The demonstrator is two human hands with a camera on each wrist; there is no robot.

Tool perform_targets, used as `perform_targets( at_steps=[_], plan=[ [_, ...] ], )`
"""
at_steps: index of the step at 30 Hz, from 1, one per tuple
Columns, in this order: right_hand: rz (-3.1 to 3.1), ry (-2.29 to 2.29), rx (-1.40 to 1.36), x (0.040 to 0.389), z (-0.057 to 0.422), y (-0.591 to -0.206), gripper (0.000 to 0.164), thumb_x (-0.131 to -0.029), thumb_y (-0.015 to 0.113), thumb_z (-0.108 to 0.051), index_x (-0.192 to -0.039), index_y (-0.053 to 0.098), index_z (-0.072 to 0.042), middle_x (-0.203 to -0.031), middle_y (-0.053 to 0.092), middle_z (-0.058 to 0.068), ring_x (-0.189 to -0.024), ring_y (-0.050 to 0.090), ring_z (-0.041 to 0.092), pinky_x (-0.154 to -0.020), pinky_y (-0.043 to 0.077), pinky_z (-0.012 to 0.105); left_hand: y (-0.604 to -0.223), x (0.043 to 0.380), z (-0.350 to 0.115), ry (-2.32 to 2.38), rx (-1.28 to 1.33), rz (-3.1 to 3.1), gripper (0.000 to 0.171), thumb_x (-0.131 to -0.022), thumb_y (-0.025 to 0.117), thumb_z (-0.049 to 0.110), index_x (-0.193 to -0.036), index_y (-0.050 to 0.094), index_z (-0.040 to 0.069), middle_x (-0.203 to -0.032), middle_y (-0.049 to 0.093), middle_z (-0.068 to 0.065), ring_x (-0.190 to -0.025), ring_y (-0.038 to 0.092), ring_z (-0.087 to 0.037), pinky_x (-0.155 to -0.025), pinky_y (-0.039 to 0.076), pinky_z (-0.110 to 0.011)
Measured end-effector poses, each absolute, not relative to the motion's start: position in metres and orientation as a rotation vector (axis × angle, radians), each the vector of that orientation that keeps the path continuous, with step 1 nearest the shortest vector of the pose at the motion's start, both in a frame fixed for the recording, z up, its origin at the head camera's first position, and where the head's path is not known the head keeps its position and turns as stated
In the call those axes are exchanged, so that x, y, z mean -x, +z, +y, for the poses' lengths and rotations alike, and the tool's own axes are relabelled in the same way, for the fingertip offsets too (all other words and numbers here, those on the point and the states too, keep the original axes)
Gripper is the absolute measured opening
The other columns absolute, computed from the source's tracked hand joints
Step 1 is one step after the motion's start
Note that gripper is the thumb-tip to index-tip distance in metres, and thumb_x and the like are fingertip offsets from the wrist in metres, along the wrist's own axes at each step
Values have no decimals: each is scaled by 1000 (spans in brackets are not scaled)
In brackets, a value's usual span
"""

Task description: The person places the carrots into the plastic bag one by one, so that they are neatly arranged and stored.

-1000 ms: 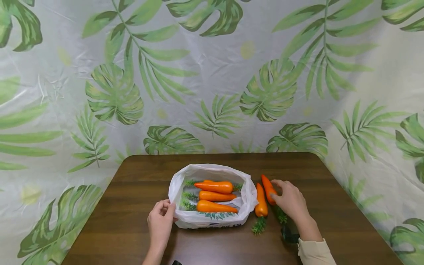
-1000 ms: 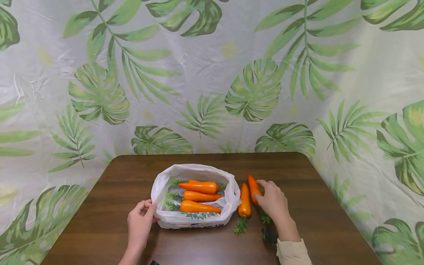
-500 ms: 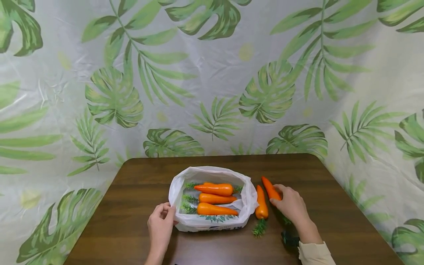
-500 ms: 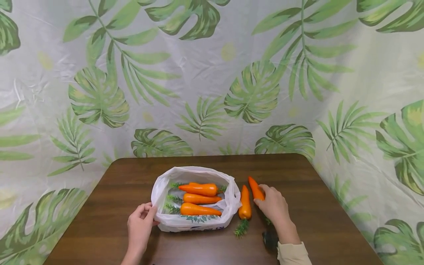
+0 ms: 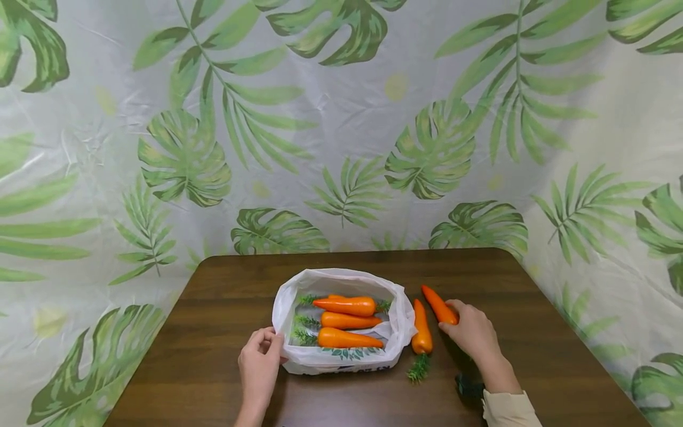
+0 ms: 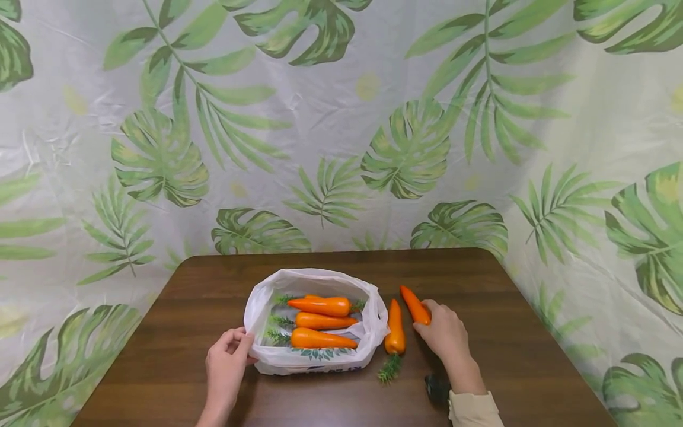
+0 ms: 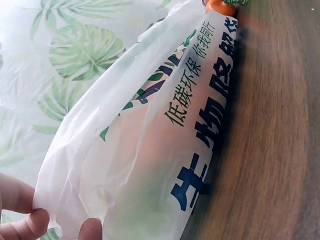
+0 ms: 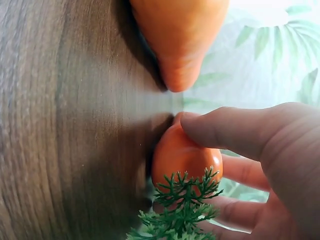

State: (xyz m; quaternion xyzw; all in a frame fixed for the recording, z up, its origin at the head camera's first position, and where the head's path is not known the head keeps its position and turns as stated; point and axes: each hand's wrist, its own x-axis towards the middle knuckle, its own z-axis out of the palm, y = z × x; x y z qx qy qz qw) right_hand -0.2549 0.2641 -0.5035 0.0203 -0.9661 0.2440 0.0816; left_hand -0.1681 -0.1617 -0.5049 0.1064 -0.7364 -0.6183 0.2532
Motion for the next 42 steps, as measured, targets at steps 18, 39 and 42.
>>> perform_targets(
  at_steps=[18,39,42],
  plan=[
    [-2847,737,-66,257,264,-502,52,-81,82,-22,-127,65,-4,-110,67,21,-80,58,29,-61,51,43,-502,170,-162,-1637,-271,-1996,19,-89,72,2,-73,63,3,-105,70,-14,-68,66,-10,-51,63,-35],
    [-2799,757,-32,253,265,-494,54,-81,83,-22,-129,65,-4,-108,66,21,-75,55,28,-55,45,35,-504,169,-160,-1609,-266,-2017,20,-88,72,1,-72,62,4,-106,71,-14,-68,67,-11,-51,63,-37],
    [-2788,760,-32,251,265,-492,54,-81,83,-22,-129,65,-5,-107,66,21,-75,55,28,-55,44,35,-505,169,-160,-1601,-273,-2026,20,-88,72,2,-71,62,4,-106,71,-14,-69,67,-11,-51,63,-37]
  ],
)
